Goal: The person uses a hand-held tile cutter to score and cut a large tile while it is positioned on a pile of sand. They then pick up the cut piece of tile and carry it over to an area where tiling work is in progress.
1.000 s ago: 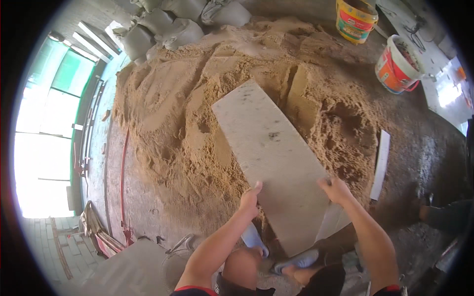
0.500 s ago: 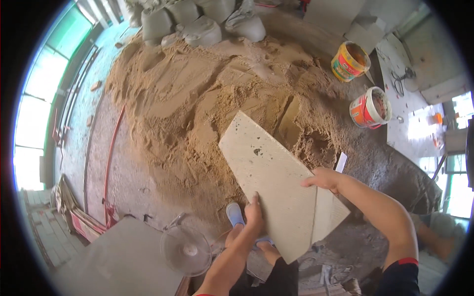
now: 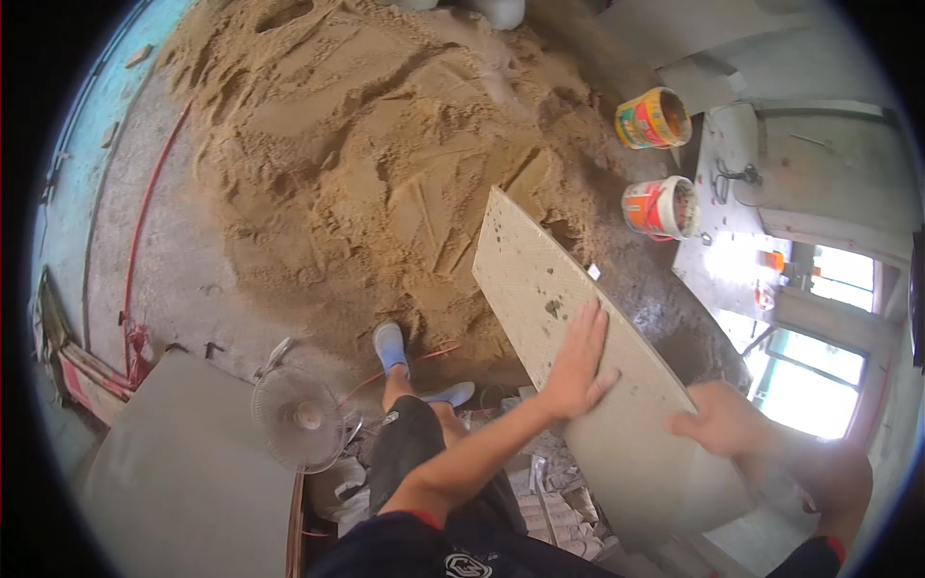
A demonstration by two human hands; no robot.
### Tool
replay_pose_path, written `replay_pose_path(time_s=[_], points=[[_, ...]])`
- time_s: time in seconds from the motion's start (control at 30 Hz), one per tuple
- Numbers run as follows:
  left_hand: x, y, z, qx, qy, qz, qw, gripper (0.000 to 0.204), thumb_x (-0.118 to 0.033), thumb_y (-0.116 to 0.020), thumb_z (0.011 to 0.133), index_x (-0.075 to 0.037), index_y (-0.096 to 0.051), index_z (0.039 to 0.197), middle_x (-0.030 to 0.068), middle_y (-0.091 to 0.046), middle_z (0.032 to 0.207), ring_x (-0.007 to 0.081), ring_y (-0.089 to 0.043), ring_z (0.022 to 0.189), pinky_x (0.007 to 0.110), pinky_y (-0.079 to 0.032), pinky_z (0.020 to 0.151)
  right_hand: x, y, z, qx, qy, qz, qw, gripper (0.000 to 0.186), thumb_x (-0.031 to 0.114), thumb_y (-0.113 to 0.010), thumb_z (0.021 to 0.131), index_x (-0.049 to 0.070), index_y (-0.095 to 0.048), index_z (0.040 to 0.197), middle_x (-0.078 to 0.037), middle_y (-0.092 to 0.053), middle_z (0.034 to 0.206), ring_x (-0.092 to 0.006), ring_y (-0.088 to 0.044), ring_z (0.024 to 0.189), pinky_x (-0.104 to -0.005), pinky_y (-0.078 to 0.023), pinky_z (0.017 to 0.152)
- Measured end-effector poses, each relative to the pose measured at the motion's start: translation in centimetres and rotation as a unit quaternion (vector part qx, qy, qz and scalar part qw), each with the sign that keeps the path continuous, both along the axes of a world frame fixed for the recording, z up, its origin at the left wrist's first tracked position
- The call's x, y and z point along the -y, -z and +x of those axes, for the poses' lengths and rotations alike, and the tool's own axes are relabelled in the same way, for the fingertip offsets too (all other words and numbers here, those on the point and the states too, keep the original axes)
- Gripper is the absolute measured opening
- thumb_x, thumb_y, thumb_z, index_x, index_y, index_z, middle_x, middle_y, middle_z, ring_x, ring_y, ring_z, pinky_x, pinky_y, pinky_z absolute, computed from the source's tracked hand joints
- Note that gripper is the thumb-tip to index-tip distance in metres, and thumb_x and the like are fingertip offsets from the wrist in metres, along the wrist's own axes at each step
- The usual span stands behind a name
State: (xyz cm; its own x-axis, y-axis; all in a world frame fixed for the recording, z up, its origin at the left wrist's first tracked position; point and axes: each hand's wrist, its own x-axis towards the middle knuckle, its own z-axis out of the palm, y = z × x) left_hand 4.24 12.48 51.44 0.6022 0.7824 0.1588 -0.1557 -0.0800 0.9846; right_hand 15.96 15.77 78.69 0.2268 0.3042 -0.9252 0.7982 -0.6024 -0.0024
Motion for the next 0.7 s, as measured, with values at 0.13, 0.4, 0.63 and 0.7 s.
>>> replay_pose_path(time_s=[0.13,0.4,0.63,0.7], points=[[-4.6,2.2,6.5,0.001,-0.038,-0.053,0.998,0.078,-0.038,-0.044,0.099,0.003,-0.01,0.155,0.0249,-0.005,0.163,0.0376,-0.006,0.151,0.049,-0.006,0.122,4.4,-10.0,-1.2,0.085,-0.003,-0.039,0.996,0.039,0.033,-0.064,0.089,0.007,-0.066,0.118,-0.017,-0.072,0.095,-0.026,-0.069,0.084,-0.0376,-0.053,0.078],[-6.9,10.1,8.0,-0.275,-0.051,-0.176,0.944,0.069,-0.043,-0.039,0.103,0.006,-0.029,0.149,0.0288,-0.02,0.158,0.0408,-0.018,0.148,0.044,-0.015,0.121,11.8,-20.5,-0.8,0.16,0.227,-0.168,0.946,0.043,0.044,-0.063,0.09,0.009,-0.069,0.114,-0.014,-0.072,0.091,-0.0266,-0.069,0.08,-0.0369,-0.053,0.076],[10.6,-3.8,9.1,-0.013,0.138,0.029,0.99,0.072,-0.035,-0.041,0.103,0.007,-0.012,0.154,0.0279,-0.007,0.161,0.0389,-0.006,0.151,0.048,-0.006,0.121,22.3,-20.2,1.7,0.085,0.268,-0.086,0.956,0.045,0.048,-0.068,0.086,0.006,-0.07,0.103,-0.016,-0.068,0.081,-0.0286,-0.069,0.072,-0.0408,-0.054,0.069],[13.1,6.9,12.4,-0.194,0.074,-0.19,0.96,0.072,-0.047,-0.042,0.102,0.01,-0.033,0.146,0.0315,-0.03,0.153,0.0392,-0.031,0.143,0.043,-0.022,0.119,25.7,-19.5,2.3,0.074,0.334,-0.13,0.931,0.046,0.05,-0.067,0.086,0.006,-0.07,0.101,-0.016,-0.067,0.079,-0.0282,-0.069,0.071,-0.0416,-0.054,0.069]])
